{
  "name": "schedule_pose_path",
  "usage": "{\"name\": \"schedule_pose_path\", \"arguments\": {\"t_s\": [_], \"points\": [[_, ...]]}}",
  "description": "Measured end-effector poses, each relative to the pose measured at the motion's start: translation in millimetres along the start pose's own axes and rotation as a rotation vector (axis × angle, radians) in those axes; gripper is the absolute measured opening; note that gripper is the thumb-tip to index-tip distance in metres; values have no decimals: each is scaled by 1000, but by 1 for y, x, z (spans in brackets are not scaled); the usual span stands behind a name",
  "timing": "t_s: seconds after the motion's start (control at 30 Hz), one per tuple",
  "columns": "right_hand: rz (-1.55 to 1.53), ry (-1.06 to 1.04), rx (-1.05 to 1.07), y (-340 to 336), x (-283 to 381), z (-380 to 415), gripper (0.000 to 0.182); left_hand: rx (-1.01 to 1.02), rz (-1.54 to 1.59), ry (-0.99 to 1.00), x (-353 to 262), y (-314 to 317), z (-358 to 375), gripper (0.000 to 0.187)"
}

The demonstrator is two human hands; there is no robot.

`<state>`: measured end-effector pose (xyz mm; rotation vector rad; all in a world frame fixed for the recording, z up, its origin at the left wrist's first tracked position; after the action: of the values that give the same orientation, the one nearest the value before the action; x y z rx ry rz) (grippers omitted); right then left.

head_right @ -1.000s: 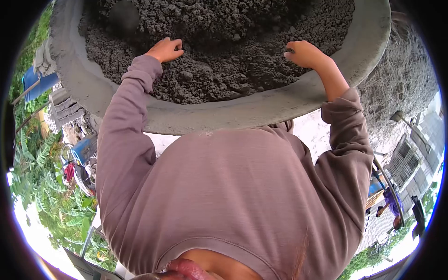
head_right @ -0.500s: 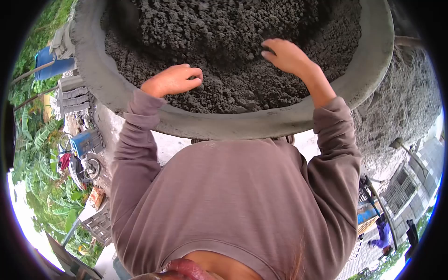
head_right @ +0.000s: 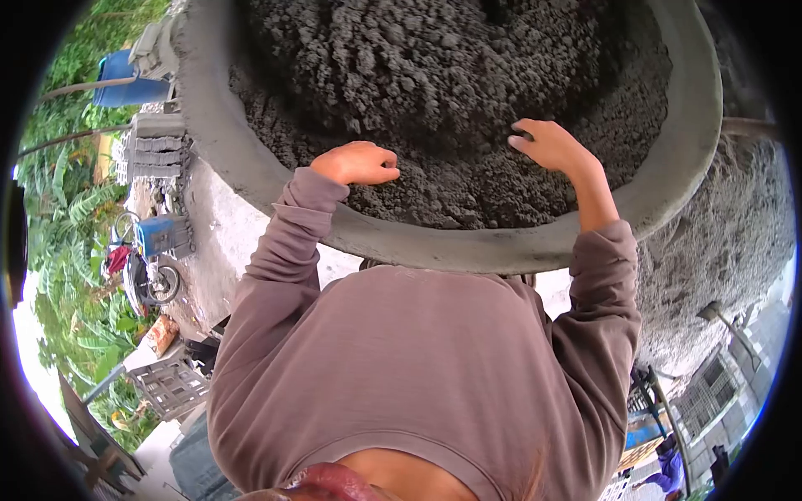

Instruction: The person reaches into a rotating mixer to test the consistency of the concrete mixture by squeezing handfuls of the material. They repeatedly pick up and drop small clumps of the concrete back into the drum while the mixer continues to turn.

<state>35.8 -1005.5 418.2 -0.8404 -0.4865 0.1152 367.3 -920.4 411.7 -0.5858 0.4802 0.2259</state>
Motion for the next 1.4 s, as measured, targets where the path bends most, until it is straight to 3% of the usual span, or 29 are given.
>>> {"name": "schedule_pose_path", "arguments": {"t_s": [0.07, 0.17, 0.33, 0.43, 0.47, 0.67, 0.87, 0.93, 1.03, 1.07, 1.2, 1.3, 1.4], "points": [[-12, 42, 21, -4, -3, -1, 51, -19, 12, -18, 1, -6, 3, 40], [218, 44, 40, 7, -22, -6, 51, -58, 25, -11, 2, -12, 3, 37], [167, 117, 116, 11, -20, -9, 51, -202, 86, -76, -12, -26, 25, 33], [148, 122, 146, 11, -16, -12, 50, -448, 173, 111, -2, -30, 23, 34], [153, 123, 150, 13, -18, -13, 49, -451, 172, 111, -2, -33, 24, 34], [209, 134, 135, 17, -30, -20, 50, -945, 176, 236, 10, -50, 31, 36], [220, 137, 106, 21, -24, -20, 49, -1311, 362, 383, 5, -69, 56, 35], [200, 118, 106, 19, -18, -23, 48, -1523, 247, 556, 6, -75, 62, 31], [192, 52, 120, 17, -12, -28, 59, -1647, 556, 775, 16, -75, 67, 30], [136, 78, 36, 16, -4, -28, 64, -1696, 629, 879, 19, -76, 68, 32], [94, 65, -250, 29, -7, -39, 77, -1809, 895, 976, 27, -81, 90, 34], [5, 27, -292, 30, 11, -44, 81, -1939, 883, 883, 48, -84, 100, 32], [-78, -57, -354, 33, 23, -48, 82, -2033, 863, 928, 54, -82, 105, 33]]}}
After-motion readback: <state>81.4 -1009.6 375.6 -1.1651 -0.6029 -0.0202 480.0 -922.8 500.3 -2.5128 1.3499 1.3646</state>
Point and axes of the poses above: each hand's wrist, its own z-axis away from the middle knuckle, its own y-axis out of the palm, x = y × z, the point moved 1 cm from there along -z, towards the middle knuckle, and after that the axes turned 11 degrees about z, right-handed, at the moved point
